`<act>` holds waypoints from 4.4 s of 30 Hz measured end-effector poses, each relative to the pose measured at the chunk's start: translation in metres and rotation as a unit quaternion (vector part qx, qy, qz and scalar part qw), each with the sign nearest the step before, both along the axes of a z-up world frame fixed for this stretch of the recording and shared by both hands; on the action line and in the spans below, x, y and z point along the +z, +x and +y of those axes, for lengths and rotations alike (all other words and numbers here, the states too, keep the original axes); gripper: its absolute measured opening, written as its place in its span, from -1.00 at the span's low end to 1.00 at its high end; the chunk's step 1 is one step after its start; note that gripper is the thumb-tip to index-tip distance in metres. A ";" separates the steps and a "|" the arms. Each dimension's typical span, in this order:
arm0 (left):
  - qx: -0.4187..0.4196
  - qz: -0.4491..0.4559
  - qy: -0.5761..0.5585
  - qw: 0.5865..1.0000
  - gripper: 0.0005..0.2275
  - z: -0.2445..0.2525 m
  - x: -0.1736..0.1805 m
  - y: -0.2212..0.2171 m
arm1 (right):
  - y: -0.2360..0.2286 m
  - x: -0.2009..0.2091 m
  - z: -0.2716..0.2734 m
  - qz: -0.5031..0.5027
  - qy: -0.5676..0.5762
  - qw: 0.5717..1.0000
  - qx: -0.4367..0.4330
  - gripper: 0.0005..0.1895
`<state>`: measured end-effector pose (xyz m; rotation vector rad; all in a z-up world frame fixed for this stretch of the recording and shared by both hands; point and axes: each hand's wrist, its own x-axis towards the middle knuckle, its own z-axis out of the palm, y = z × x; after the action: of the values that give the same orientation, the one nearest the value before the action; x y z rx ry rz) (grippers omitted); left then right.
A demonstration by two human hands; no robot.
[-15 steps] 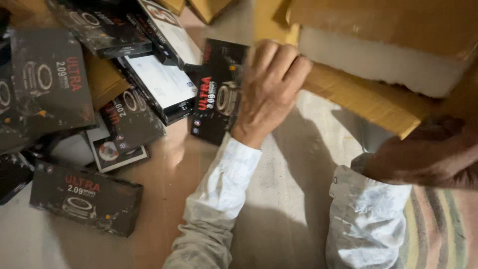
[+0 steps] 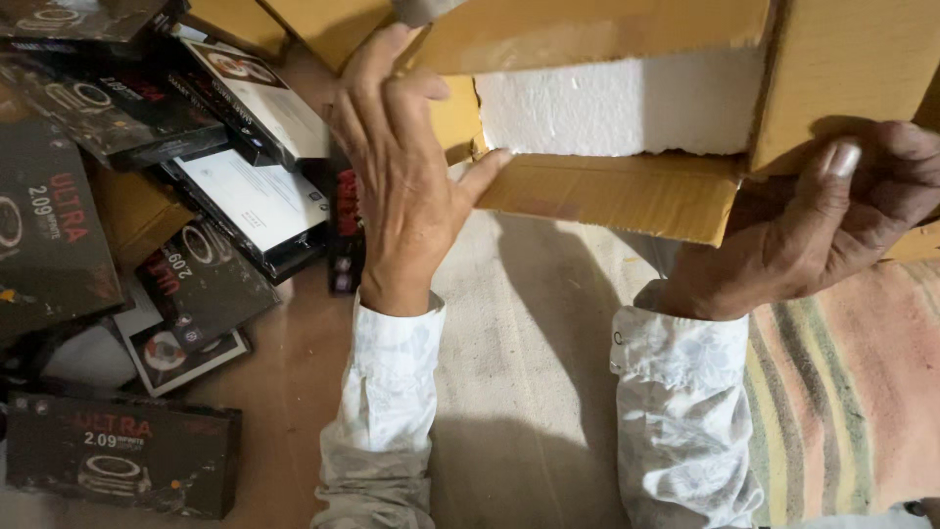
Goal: The person places small product boxes into larger cardboard shipping boxes, folds the flaps, and seals them with packing tape using a tape dispenser. The person repeats this process for multiple items.
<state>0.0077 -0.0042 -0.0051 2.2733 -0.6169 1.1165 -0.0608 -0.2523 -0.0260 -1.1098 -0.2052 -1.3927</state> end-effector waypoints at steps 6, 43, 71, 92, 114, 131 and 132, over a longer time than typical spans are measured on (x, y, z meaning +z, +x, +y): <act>-0.117 0.033 -0.298 0.947 -0.21 0.012 -0.015 0.020 | -0.003 -0.001 -0.003 0.019 0.032 0.999 0.033 -0.83; -0.006 -0.084 -0.165 0.983 -0.87 0.090 0.066 -0.038 | 0.037 -0.032 0.050 0.178 0.120 0.912 0.348 -0.73; 0.160 0.023 -0.096 0.982 -0.81 0.093 0.007 -0.002 | -0.009 0.017 0.006 0.127 0.017 0.986 0.106 -0.94; 0.065 0.274 -0.097 0.955 -0.62 0.059 -0.003 0.015 | -0.004 0.047 0.084 0.424 -0.139 0.863 0.239 -0.76; -0.056 0.364 0.002 0.930 -0.68 0.071 -0.014 0.020 | 0.004 0.021 0.102 0.378 -0.573 0.725 -0.055 -0.78; -0.084 0.354 0.023 0.931 -0.45 0.059 -0.003 0.012 | 0.018 0.010 0.053 0.417 -0.464 0.774 -0.111 -0.90; -0.074 0.350 0.001 0.934 -0.56 0.059 -0.004 0.014 | 0.020 0.009 0.053 0.407 -0.460 0.780 -0.118 -0.85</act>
<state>0.0218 0.0550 -0.0092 2.3596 -0.4732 0.1862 -0.0411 -0.1993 -0.0167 -2.5375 -0.1019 -0.8513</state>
